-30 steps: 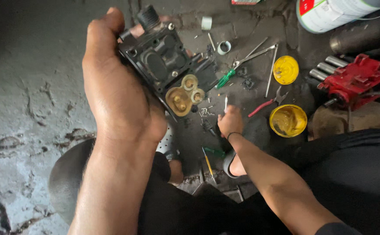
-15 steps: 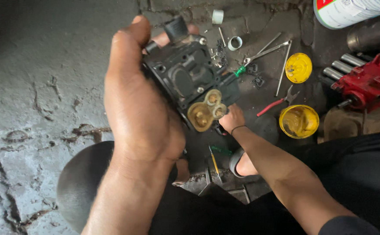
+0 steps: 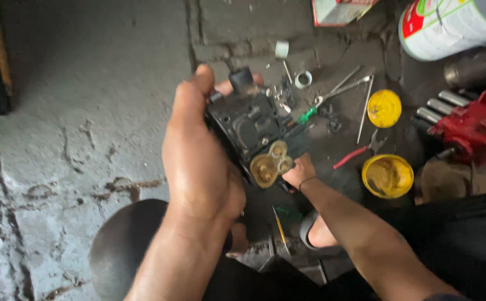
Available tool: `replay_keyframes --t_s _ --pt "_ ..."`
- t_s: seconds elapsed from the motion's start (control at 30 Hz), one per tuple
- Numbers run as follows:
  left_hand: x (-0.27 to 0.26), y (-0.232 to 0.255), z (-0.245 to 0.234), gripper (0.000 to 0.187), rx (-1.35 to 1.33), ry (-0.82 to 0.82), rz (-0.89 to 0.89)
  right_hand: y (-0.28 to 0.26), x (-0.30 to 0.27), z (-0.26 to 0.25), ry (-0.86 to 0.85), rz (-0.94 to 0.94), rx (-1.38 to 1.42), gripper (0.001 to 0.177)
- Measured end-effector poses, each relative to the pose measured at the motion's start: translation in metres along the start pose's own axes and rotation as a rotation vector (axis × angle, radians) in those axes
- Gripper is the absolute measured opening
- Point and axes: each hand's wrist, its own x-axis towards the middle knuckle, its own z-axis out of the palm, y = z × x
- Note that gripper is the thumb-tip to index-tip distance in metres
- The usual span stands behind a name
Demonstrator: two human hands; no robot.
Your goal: The person disassembles a black mechanical component with a screwdriver, removes screws and small internal parts, and then reassembles it by placing parts back and tightening the screws.
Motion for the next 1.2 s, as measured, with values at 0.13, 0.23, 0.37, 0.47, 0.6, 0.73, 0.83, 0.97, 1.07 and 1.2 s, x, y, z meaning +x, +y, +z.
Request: replay_keyframes --t_s 0.13,0.23,0.37,0.47,0.6,0.73,0.83,0.97,1.07,1.2 --pt "-0.003 0.001 0.007 0.048 0.018 0.04 -0.066 -0.004 0.002 -0.005 0.188 -0.284 -0.126 0.052" --pt "-0.006 0.0 0.008 0.049 0.035 0.027 -0.068 -0.005 0.009 0.001 -0.416 0.066 -0.497 0.031" --pt "-0.005 -0.002 0.01 0.047 0.045 0.081 -0.073 -0.005 0.001 -0.003 0.01 -0.042 0.009 0.043" --pt "-0.003 -0.002 0.01 0.047 0.051 0.066 -0.075 -0.006 0.001 -0.004 0.059 -0.129 -0.024 0.042" --pt "-0.002 -0.003 0.006 0.045 0.012 0.053 -0.068 0.005 0.004 0.003 -0.083 0.112 -0.092 0.041" --pt "-0.003 -0.001 0.006 0.046 0.021 0.016 -0.058 0.022 0.002 0.015 0.034 0.277 -0.165 0.057" --pt "-0.003 0.0 0.006 0.049 0.053 0.021 -0.083 0.03 -0.002 0.014 0.065 0.087 -0.181 0.045" --pt "-0.003 0.0 0.005 0.05 0.039 -0.002 -0.073 0.025 -0.002 0.013 0.005 0.121 -0.277 0.031" --pt "-0.004 0.0 0.006 0.049 0.041 0.005 -0.077 0.025 0.003 0.013 -0.029 0.077 -0.362 0.029" --pt "-0.005 0.0 0.006 0.049 0.069 0.013 -0.074 0.029 0.014 0.014 -0.179 0.05 -0.475 0.026"
